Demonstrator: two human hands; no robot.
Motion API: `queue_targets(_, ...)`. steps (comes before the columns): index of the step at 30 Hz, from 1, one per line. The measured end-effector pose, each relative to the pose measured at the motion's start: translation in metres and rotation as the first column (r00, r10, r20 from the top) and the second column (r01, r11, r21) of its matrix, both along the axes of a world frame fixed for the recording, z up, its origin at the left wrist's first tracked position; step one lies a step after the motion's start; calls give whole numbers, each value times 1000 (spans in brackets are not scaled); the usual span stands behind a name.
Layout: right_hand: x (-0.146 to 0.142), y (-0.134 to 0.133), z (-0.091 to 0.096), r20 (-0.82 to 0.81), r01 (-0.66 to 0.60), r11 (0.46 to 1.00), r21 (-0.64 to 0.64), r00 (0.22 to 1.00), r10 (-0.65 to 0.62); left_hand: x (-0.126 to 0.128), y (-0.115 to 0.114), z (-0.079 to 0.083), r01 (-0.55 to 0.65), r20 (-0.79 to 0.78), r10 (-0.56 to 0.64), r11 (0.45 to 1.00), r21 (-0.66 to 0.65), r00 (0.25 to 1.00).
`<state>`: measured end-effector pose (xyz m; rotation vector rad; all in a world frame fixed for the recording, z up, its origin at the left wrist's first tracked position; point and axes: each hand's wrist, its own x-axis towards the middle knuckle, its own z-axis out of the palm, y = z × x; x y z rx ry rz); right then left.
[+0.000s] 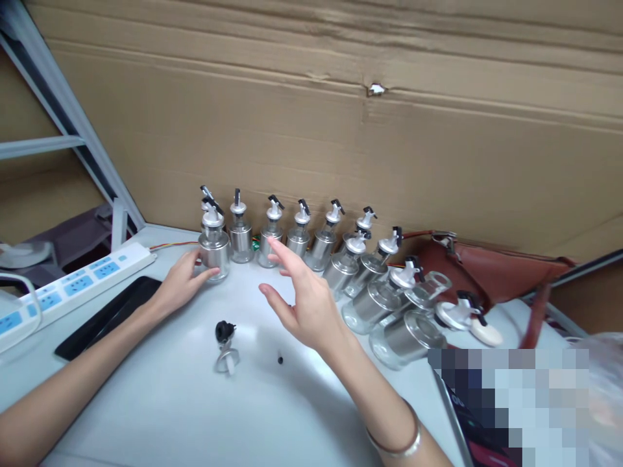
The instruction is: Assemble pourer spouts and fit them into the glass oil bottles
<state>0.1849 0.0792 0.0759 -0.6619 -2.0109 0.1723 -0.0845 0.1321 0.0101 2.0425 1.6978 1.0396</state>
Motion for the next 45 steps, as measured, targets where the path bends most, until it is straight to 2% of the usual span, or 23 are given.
queue_targets(4, 1, 0, 0, -4, 6, 999, -35, 1000, -6, 2, -3, -1, -7, -27, 6, 998, -56, 1000)
queue_targets(9, 1, 1, 0, 8, -6, 999, -49, 1000, 6, -2, 0, -10, -27, -22, 25, 996, -82, 999)
queue_targets(14, 0, 1, 0, 29, 0, 998, -60, 1000, 1, -6, 6, -19, -84, 4, 84, 996, -32, 996)
queue_targets(17, -1, 1, 0, 96, 28, 998, -58, 995, -22, -4, 7, -21, -97, 19, 97, 995, 1, 995)
queue_targets(22, 2, -4, -6, 265, 83, 997, 3, 961, -81, 9, -12, -7, -131, 53, 126, 983, 125, 991)
queue_targets(25, 7, -10, -16, 334, 90, 994, -58, 940, -66, 21, -33, 1, -74, 62, 58, 949, 307, 996)
queue_targets(26, 8, -13, -21, 349, 86, 993, -82, 936, -52, 26, -38, 2, -47, 44, 35, 945, 324, 998)
queue_targets(27, 10, -15, -25, 358, 81, 991, -104, 933, -38, 29, -42, 1, -28, 33, 19, 954, 298, 999)
queue_targets(30, 13, -23, -38, 358, 65, 987, -149, 934, -7, 34, -44, -6, 10, 31, -13, 994, 107, 999)
queue_targets(33, 15, -29, -46, 355, 62, 978, -197, 935, 12, 32, -40, -10, 76, 34, -75, 997, -21, 997)
queue_targets(35, 16, -32, -47, 393, 83, 968, -238, 920, 17, 30, -42, -6, 141, 37, -139, 987, -74, 990)
queue_targets(37, 15, -34, -48, 472, 111, 955, -275, 881, 34, 29, -50, 2, 246, 33, -244, 962, -115, 969)
queue_targets(38, 14, -35, -48, 514, 125, 948, -293, 857, 46, 30, -55, 7, 330, 27, -330, 933, -142, 944)
queue_targets(41, 13, -35, -49, 592, 166, 930, -329, 803, 66, 31, -67, 21, 561, -1, -582, 785, -261, 813)
queue_targets(43, 12, -34, -49, 620, 199, 916, -348, 782, 66, 32, -70, 27, 613, -2, -654, 710, -348, 756)
queue_targets(45, 13, -33, -49, 647, 231, 901, -366, 759, 68, 31, -70, 31, 611, 10, -670, 671, -420, 743)
